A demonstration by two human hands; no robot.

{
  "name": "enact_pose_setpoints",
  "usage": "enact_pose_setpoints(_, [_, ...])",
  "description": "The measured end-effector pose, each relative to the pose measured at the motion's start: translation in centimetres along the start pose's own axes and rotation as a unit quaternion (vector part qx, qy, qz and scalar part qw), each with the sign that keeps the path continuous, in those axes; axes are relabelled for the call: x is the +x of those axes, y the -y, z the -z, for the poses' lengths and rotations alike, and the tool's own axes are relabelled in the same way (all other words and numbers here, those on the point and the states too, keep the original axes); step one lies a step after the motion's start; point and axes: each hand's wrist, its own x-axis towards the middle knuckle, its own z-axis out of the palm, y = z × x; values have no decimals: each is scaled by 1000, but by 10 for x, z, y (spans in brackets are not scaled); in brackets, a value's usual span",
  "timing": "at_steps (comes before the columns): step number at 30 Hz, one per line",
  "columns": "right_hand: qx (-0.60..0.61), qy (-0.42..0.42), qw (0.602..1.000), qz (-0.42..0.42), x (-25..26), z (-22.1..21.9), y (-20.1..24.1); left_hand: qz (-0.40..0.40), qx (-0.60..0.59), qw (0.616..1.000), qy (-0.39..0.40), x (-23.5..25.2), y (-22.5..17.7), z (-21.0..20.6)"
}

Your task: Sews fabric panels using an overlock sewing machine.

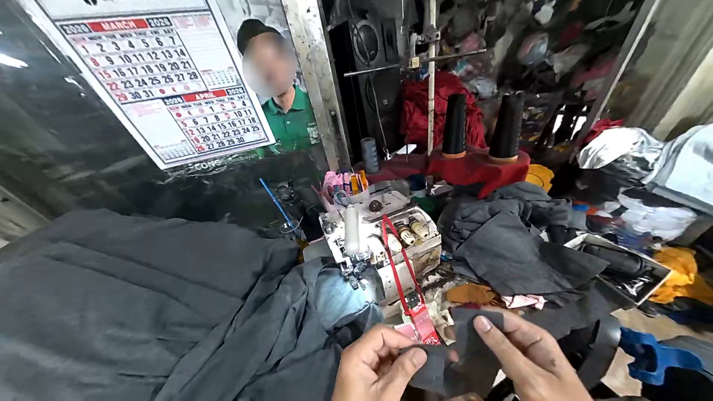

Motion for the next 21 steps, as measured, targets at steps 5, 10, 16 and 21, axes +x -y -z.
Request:
enact_pose_setpoints(5, [7, -23, 999, -38, -18, -27, -12, 75, 29, 997, 23, 6, 11, -4])
enact_pose_setpoints(10, [55, -76, 991, -94, -35, -41, -38, 166, -1, 986, 32, 1, 24, -3])
enact_pose_setpoints(16, [55, -130, 980, -141, -33, -56, -23, 77, -5, 991, 113, -17, 13, 15])
enact_pose_setpoints(21, [48, -66, 995, -53, -36, -50, -44, -30, 1, 989, 143, -18, -21, 15])
